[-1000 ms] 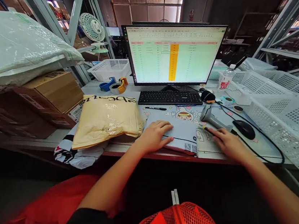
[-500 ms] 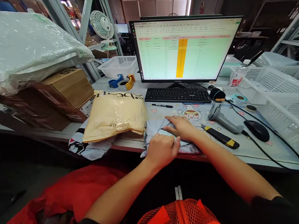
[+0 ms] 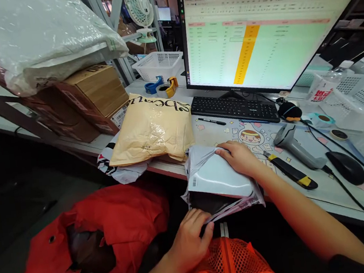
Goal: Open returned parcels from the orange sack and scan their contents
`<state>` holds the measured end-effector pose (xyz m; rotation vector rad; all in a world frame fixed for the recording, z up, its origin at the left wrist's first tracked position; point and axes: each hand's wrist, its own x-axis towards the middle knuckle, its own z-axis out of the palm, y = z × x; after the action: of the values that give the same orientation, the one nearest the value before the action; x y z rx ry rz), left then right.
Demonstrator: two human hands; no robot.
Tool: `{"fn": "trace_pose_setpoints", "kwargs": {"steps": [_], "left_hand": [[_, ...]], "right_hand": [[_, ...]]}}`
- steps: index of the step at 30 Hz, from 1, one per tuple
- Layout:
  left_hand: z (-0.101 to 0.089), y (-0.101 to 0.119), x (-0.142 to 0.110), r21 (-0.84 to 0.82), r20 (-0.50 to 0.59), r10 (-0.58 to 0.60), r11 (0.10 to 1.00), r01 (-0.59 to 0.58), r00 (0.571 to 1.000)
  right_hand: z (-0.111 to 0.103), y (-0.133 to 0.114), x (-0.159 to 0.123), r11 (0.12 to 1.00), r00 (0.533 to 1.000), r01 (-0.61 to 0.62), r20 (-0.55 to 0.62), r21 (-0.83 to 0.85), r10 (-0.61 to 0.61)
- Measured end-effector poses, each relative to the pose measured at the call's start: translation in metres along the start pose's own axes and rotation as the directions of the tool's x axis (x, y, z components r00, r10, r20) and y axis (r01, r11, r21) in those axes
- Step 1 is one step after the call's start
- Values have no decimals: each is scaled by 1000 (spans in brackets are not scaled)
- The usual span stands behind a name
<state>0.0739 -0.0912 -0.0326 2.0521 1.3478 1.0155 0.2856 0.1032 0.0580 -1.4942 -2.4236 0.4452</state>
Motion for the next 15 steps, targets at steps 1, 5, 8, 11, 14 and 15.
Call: {"fn": "trace_pose_setpoints", "kwargs": {"steps": [1,5,8,11,14,15], "left_hand": [[9,-12,2,-106,-32,-71,992,67,997],[21,-39,30,-683,-38,-380,685,254,924],[-1,-36,32,-932,169,-406,231,280,898],[-30,-30,8,-901,329,-305,183,394,894],[-43,-28,-15,-716,421,-179,536,447,889],[-41,-27,-19,-639,462,-146,629,442,875]], "right_hand": [[0,0,1,1000,1000,2,3,3,-2],[-5,-5,-5,999,999,30,-37,-19,-31],[-4,-21,-37,997,990,68,-117,-37,-72],[12,-46,-93,977,950,208,-244,38,-193],[40,-70,-146,963,912,262,-344,66,-224],[48,-74,-159,968,906,243,-371,61,-204]]}}
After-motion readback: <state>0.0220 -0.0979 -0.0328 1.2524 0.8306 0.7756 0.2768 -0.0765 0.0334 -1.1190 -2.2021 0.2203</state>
